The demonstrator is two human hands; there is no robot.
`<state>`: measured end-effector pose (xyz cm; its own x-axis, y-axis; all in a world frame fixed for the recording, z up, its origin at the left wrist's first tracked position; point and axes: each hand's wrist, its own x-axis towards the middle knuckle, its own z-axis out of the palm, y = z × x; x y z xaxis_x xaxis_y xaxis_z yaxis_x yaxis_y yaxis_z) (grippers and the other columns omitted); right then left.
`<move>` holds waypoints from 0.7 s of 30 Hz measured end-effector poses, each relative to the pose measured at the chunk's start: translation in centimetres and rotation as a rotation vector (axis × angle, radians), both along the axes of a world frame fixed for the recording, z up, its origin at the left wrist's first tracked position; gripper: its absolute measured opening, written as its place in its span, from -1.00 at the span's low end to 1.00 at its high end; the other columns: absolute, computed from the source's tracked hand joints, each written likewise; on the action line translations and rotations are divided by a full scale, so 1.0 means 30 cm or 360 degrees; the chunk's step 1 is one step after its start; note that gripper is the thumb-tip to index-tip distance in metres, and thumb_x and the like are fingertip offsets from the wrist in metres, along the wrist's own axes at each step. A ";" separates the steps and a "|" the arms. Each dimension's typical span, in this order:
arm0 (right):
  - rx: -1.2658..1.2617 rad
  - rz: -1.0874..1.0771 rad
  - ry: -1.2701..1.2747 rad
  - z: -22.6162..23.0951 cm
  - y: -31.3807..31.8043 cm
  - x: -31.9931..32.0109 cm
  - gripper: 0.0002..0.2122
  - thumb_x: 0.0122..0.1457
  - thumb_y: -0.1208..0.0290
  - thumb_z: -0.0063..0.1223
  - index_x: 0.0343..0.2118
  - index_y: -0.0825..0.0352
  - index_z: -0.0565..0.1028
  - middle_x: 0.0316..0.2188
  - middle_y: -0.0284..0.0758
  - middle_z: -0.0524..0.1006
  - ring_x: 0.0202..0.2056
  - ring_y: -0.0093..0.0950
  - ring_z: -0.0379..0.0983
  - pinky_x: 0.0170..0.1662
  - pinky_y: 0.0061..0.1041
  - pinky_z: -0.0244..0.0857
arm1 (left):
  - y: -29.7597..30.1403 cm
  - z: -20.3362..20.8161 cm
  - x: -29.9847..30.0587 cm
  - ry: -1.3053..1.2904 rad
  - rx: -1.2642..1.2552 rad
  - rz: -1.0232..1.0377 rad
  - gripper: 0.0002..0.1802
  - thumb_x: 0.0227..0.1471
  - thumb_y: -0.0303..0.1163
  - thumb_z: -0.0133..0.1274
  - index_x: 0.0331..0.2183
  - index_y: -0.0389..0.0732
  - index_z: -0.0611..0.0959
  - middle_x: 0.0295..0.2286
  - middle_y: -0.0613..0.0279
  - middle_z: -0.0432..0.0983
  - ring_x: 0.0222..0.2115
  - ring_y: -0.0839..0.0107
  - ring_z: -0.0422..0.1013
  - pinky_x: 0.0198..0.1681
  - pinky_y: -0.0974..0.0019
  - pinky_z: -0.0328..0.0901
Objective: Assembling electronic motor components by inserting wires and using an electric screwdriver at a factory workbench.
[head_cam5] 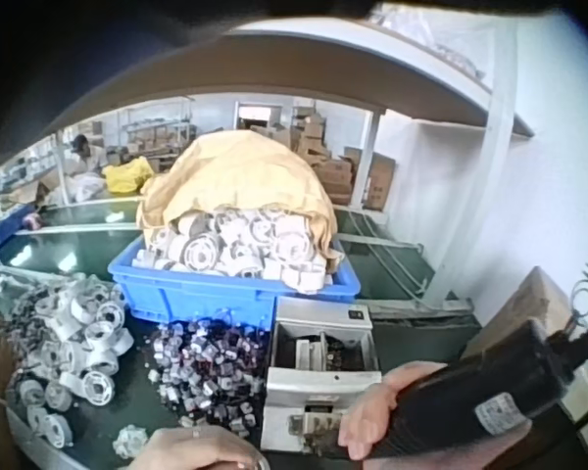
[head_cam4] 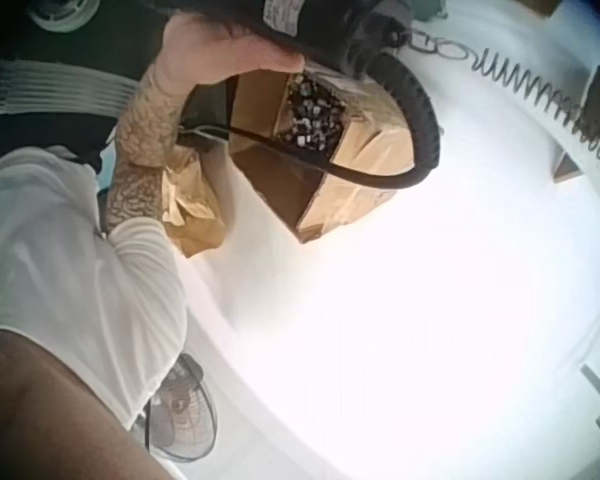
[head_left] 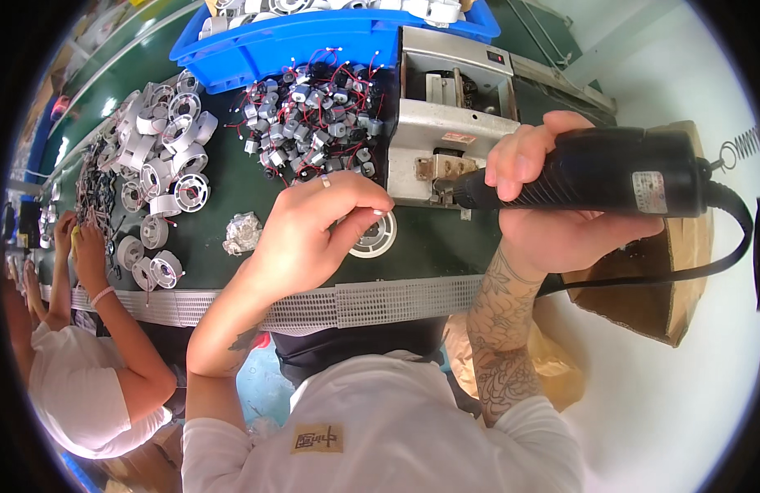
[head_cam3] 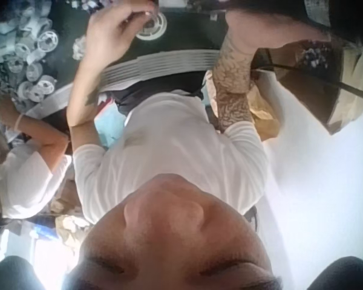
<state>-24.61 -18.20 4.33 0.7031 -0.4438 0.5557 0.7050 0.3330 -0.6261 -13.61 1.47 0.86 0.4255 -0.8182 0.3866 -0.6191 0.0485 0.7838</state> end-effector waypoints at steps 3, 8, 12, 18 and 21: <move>-0.0113 0.0021 -0.0021 -0.017 -0.008 0.004 0.03 -0.09 -0.61 -0.46 -0.01 0.47 0.36 -0.51 -0.26 0.43 -0.59 -0.46 0.29 -0.44 -0.41 0.19 | 0.007 -0.001 0.003 -0.0063 -0.0076 -0.0016 -0.77 -0.10 -0.66 0.16 -0.30 -0.31 0.59 -0.28 0.09 0.56 -0.26 0.23 0.49 -0.18 0.28 0.36; -0.0157 -0.0017 0.0006 -0.027 -0.011 0.010 0.03 -0.10 -0.62 -0.47 -0.04 0.46 0.37 -0.53 -0.27 0.42 -0.59 -0.46 0.29 -0.45 -0.42 0.19 | 0.015 -0.039 -0.009 0.0101 -0.0001 0.0119 -0.73 -0.12 -0.58 0.21 -0.27 -0.29 0.59 -0.25 0.09 0.52 -0.22 0.18 0.44 -0.16 0.22 0.33; -0.0340 0.0050 0.0088 -0.023 -0.027 0.008 0.02 -0.11 -0.62 -0.46 -0.07 0.45 0.38 -0.55 -0.28 0.42 -0.60 -0.47 0.30 -0.49 -0.44 0.18 | 0.016 -0.024 -0.010 -0.0089 0.0077 0.0010 -0.78 -0.12 -0.48 0.25 -0.33 -0.27 0.61 -0.29 0.12 0.52 -0.24 0.17 0.44 -0.18 0.21 0.34; -0.0162 0.0381 0.0151 0.046 0.036 -0.014 -0.01 -0.10 -0.59 -0.36 -0.01 0.42 0.36 -0.57 -0.34 0.40 -0.61 -0.50 0.30 -0.54 -0.46 0.17 | 0.033 -0.082 -0.004 0.0270 0.0082 0.0187 -0.81 -0.12 -0.48 0.24 -0.38 -0.30 0.63 -0.31 0.13 0.54 -0.31 0.23 0.47 -0.22 0.26 0.35; -0.0296 0.0536 0.0016 0.060 0.036 0.006 -0.01 -0.11 -0.58 -0.30 0.03 0.41 0.32 -0.57 -0.38 0.41 -0.61 -0.51 0.30 -0.53 -0.48 0.17 | 0.024 -0.073 -0.022 0.0472 0.0139 0.0243 -0.78 -0.08 -0.49 0.23 -0.30 -0.28 0.62 -0.30 0.16 0.54 -0.31 0.34 0.47 -0.24 0.32 0.34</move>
<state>-24.41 -17.12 6.13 0.7981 -0.0790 0.5974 0.5690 0.4250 -0.7040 -14.25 2.19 -1.33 0.6292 -0.7608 0.1589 -0.3583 -0.1025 0.9279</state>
